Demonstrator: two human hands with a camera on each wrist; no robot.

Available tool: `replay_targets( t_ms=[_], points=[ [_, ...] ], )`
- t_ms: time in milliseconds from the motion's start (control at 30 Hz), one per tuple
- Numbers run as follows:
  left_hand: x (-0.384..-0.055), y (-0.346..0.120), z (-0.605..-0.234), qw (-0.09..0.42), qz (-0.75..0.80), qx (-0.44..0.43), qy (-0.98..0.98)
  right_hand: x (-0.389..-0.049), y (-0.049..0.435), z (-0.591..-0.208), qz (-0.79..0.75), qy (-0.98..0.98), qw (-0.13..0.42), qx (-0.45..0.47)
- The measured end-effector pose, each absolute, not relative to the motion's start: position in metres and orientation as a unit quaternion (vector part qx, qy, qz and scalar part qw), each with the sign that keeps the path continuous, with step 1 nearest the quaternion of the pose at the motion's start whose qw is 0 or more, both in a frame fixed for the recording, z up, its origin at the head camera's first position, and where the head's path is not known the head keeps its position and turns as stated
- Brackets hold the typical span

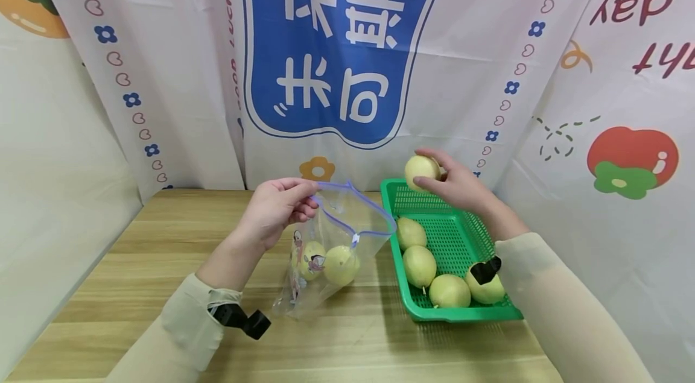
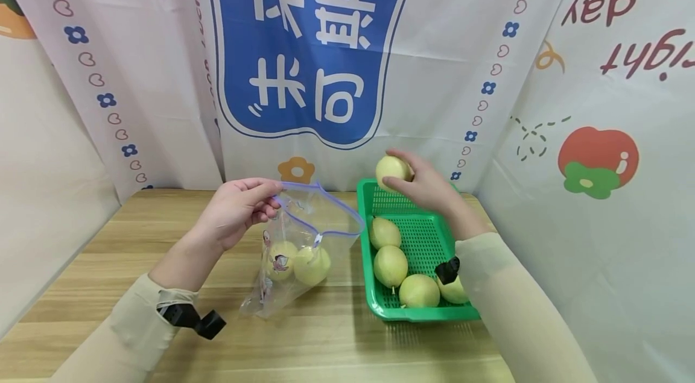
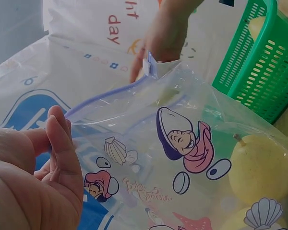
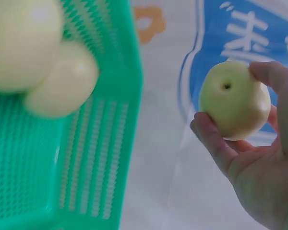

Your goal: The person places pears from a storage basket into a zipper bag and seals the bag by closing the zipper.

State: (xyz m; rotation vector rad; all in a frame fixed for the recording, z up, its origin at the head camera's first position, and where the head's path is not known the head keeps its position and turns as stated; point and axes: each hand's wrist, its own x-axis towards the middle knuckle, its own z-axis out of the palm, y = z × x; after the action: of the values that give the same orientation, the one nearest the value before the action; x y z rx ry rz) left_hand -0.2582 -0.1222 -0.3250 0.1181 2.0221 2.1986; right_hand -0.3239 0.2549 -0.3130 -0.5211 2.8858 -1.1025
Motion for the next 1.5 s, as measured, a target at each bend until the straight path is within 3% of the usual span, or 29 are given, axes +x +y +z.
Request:
replay_targets(
  t_ms=[367,600,900,1500],
  points=[
    [-0.258,-0.122,-0.326,0.079,0.735,0.043,0.672,-0.297,0.193,-0.291,-0.397,0.876,-0.003,-0.276],
    [-0.258,-0.121,-0.326,0.078,0.739,0.043,0.668,-0.281,0.163,-0.289,-0.429,0.834,0.022,-0.347],
    [-0.258,-0.121,-0.326,0.082,0.739,0.044,0.667,-0.271,0.139,-0.3,-0.373,0.846,0.108,-0.365],
    [-0.259,-0.13,-0.317,0.038,0.749,0.021,0.661,-0.272,0.131,-0.307,-0.319,0.859,0.107,-0.385]
  ],
)
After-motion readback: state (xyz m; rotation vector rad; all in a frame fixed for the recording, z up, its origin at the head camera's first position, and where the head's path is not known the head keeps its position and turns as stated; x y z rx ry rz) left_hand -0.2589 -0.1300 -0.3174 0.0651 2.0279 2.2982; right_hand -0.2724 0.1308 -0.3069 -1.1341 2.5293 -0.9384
